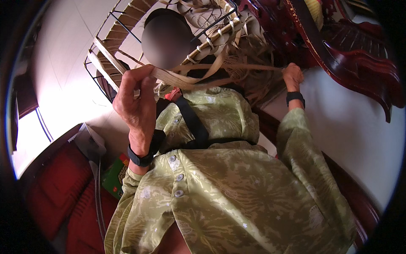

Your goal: The person weaves a basket by hand, threading strips of material through a wooden frame and pulling them tight to form the structure.

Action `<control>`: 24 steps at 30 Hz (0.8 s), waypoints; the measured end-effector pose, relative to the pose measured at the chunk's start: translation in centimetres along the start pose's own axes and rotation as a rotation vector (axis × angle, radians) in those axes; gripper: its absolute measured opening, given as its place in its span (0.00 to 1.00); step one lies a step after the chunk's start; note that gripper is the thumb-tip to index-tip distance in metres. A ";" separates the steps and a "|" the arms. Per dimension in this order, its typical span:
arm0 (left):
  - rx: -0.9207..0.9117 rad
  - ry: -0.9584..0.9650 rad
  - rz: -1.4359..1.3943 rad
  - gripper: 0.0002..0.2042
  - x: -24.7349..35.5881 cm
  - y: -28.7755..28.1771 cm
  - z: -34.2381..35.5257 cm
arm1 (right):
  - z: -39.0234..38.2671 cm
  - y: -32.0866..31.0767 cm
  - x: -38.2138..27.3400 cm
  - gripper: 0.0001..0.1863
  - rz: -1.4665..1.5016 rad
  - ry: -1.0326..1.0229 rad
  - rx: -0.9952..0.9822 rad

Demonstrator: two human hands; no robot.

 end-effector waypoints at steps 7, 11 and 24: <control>0.033 -0.042 0.026 0.07 -0.2 -0.3 -0.4 | -10.9 -8.4 -9.7 0.08 0.649 -0.510 -0.094; 0.030 -0.089 -0.006 0.07 -0.2 -0.2 -0.4 | -19.7 -12.9 -16.0 0.12 0.804 -0.765 -0.350; 0.038 -0.026 0.020 0.08 -0.1 -0.2 -0.4 | -20.9 -13.2 -18.6 0.07 1.195 -0.792 -0.603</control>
Point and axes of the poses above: each hand's wrist, its own z-axis towards the middle knuckle, its own y-axis out of the palm, x = y × z, the point moved 5 cm from there along z, towards the middle knuckle, and after that the axes turned 5 degrees about y, right-handed, at the moved point
